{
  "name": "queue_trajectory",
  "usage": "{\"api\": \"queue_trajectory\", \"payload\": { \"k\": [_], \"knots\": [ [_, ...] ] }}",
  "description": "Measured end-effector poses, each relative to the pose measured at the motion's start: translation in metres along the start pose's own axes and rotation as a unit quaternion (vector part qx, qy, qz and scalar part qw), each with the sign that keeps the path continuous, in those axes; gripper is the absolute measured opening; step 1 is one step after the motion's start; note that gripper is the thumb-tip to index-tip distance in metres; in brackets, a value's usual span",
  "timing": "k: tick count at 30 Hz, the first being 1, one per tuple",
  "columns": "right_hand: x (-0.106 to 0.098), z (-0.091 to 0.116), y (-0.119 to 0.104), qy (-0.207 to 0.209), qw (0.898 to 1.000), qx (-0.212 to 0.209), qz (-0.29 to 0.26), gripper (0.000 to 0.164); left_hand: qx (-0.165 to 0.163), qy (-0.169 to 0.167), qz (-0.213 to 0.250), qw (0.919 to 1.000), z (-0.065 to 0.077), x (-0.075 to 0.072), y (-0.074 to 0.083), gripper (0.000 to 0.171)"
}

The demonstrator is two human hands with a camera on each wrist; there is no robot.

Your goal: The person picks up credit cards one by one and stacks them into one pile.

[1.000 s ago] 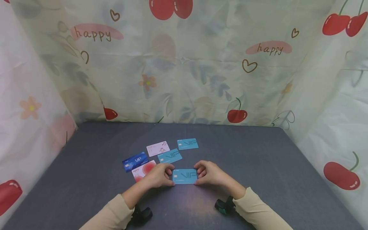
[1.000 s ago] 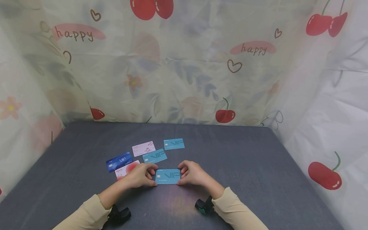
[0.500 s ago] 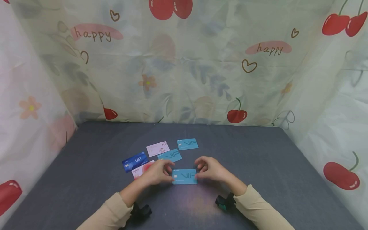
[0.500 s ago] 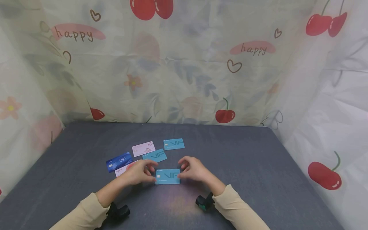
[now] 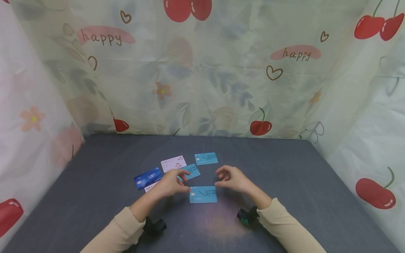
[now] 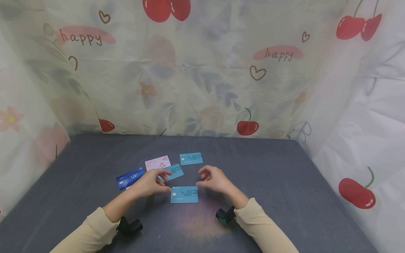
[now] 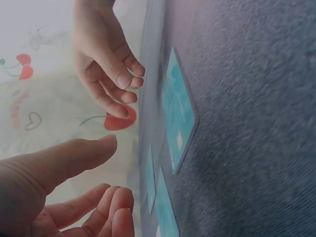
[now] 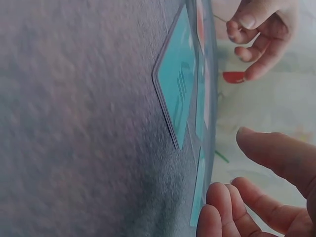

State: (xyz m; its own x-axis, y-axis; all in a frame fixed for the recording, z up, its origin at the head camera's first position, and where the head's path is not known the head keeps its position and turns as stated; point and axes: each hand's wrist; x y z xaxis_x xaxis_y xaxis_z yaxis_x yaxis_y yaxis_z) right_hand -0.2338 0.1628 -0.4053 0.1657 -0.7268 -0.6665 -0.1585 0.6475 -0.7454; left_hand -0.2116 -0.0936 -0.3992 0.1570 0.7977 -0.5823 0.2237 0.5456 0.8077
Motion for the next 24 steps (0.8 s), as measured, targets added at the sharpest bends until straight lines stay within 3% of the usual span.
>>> {"api": "queue_trajectory", "payload": {
  "k": [10,24],
  "knots": [
    [-0.005,-0.013,0.003,0.019,1.0,-0.014,0.014,0.039,-0.033,0.018,-0.004,0.9993,-0.01,-0.004,0.001,0.051],
    [-0.005,-0.035,0.01,0.046,0.999,-0.014,0.018,0.038,-0.066,0.043,-0.021,0.9967,-0.041,0.001,-0.002,0.048]
  ]
}}
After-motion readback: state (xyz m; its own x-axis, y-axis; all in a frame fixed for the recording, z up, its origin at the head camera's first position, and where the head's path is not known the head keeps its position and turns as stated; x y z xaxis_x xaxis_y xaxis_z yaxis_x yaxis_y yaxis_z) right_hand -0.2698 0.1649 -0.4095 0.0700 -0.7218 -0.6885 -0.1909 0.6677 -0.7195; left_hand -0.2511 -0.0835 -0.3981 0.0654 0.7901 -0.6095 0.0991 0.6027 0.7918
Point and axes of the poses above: each hand's wrist, its own z-axis away from the middle knuckle, its own x-axis out of the palm, y = z × x, and after that the axes turned 10 degrees about y, right-handed
